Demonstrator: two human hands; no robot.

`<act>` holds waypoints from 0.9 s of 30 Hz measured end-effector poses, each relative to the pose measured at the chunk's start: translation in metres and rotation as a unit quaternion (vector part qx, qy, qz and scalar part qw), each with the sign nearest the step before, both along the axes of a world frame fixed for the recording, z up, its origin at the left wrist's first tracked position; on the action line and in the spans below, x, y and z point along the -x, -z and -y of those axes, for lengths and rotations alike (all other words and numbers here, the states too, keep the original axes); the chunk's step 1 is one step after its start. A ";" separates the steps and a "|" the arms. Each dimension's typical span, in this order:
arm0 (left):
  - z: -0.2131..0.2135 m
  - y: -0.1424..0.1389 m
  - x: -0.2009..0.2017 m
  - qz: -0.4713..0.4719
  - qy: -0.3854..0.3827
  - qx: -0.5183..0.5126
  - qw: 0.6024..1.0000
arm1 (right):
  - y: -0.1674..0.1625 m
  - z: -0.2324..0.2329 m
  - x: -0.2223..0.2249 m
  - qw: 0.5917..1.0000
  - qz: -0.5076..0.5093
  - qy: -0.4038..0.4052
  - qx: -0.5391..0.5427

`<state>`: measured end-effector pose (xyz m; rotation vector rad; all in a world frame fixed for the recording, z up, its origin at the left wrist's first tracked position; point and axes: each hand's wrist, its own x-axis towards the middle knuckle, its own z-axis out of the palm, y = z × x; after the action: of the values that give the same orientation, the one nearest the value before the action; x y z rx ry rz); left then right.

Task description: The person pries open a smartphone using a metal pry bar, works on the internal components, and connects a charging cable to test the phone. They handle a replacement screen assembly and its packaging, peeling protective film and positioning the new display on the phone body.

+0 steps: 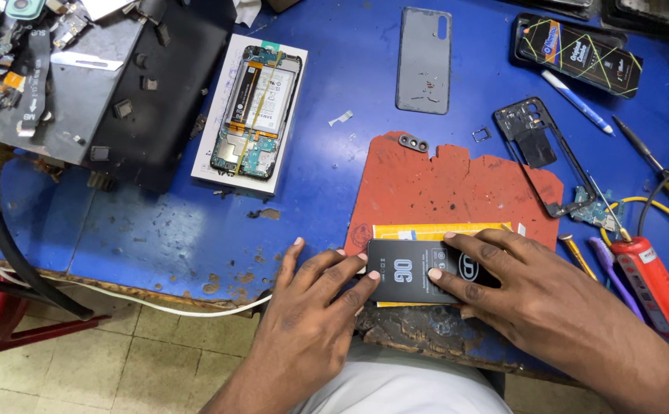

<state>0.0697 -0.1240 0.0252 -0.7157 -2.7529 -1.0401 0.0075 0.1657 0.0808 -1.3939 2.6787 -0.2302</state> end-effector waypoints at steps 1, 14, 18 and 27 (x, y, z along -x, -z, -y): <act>0.000 0.000 0.000 0.001 0.001 0.001 1.000 | 0.000 0.000 0.000 1.000 -0.001 -0.001 -0.002; 0.001 -0.002 0.003 -0.006 -0.003 0.012 1.000 | 0.003 -0.002 -0.003 1.000 0.002 0.007 -0.019; 0.000 -0.001 0.005 -0.010 -0.001 0.023 1.000 | 0.000 -0.002 -0.002 1.000 -0.001 0.013 -0.015; -0.009 0.000 0.008 -0.016 -0.004 0.039 0.999 | -0.014 0.003 -0.002 0.999 0.009 0.027 -0.035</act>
<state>0.0615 -0.1147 0.0256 -0.7243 -2.7794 -0.9172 0.0099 0.1625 0.0945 -1.2947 2.6852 -0.1497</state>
